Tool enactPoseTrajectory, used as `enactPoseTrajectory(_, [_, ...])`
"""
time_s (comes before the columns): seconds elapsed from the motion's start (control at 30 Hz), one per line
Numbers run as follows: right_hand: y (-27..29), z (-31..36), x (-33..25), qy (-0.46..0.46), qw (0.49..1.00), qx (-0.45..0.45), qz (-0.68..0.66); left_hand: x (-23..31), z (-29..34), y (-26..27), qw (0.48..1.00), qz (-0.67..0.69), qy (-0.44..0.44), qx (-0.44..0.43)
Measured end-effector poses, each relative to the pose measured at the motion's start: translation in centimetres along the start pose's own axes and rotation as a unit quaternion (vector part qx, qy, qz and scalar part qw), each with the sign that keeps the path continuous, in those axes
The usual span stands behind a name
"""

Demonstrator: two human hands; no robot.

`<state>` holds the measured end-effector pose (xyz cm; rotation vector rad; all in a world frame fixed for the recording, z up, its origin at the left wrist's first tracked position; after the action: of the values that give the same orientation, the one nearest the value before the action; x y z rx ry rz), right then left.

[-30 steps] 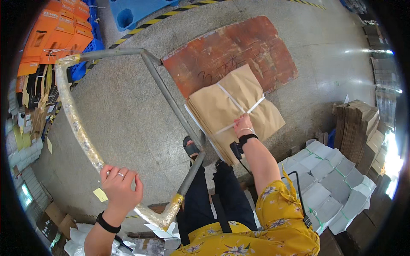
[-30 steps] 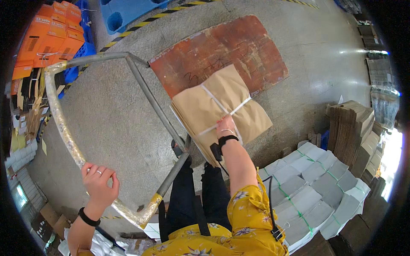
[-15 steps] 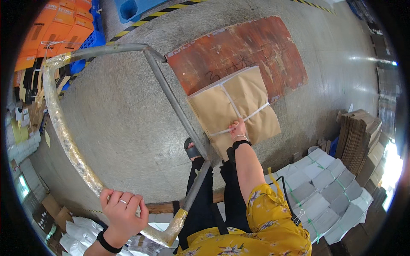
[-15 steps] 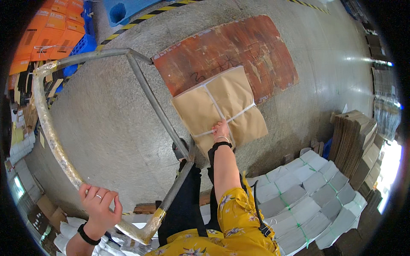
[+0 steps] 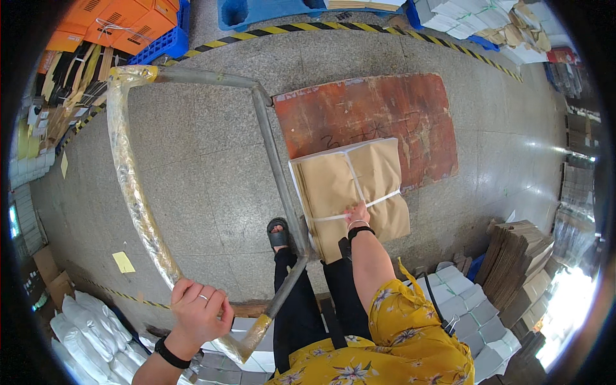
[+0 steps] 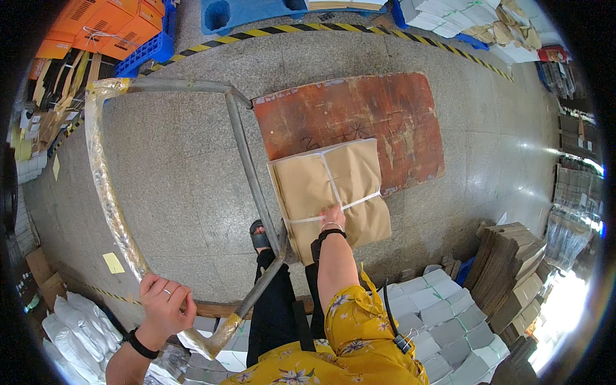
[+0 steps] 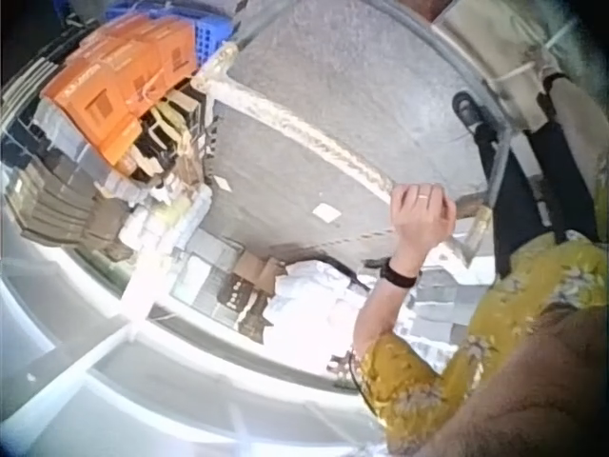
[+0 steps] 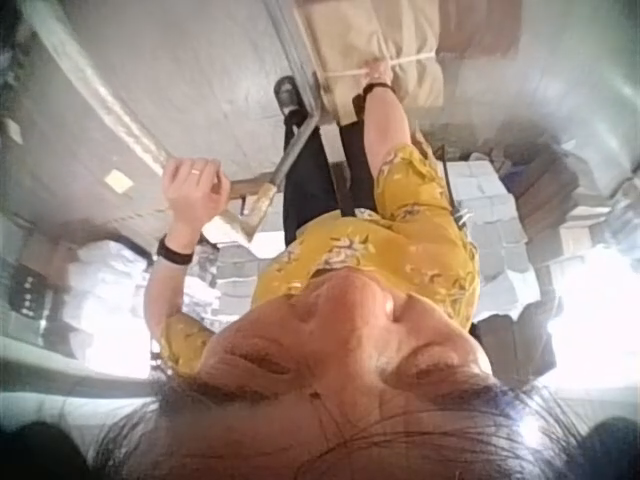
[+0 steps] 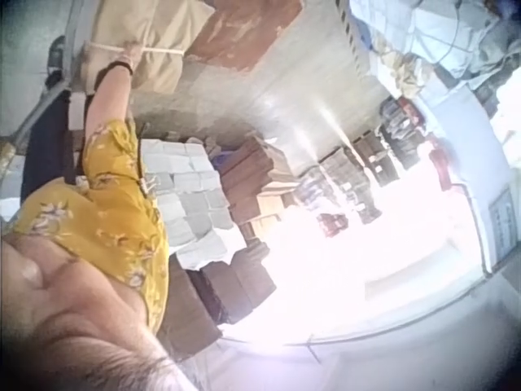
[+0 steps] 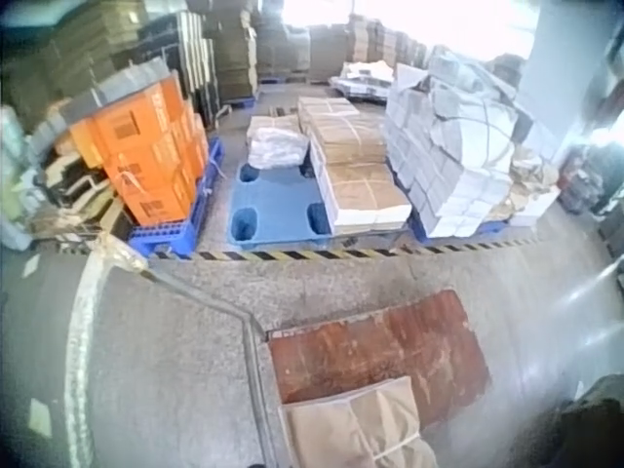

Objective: The person transfers a plastic-wrapped bundle and several brown paper packages from a pallet onto a cart. They then push the cart through the warehouse, stopping briefly to rearrange the packages before continuing toward an elevator.

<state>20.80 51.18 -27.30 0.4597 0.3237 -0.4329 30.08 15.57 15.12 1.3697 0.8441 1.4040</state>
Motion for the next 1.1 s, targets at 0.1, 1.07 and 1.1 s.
enactPoseTrajectory(0.1, [-1.2, 0.3, -1.2, -0.016, 1.0, 0.01, 0.004, -0.1, -0.3, 0.0, 1.0, -0.001, -0.004, -0.001])
enactPoseTrajectory(1.07, [3.5, 21.8, 10.7, 0.133, 0.929, -0.302, 0.17, -0.2, 1.5, 0.1, 0.988, 0.017, -0.127, 0.089])
enactPoseTrajectory(1.1, [4.8, 23.7, 10.4, 0.142, 0.929, -0.3, 0.166, -0.3, 1.5, 0.0, 0.986, 0.016, -0.132, 0.096])
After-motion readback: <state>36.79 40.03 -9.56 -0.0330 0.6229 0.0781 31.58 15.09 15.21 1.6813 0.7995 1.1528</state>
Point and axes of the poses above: each hand's wrist, its own z-axis away from the middle knuckle, its own y-axis out of the back of the hand, x = y × z, the point moved 2 cm from there along -z, towards the middle knuckle
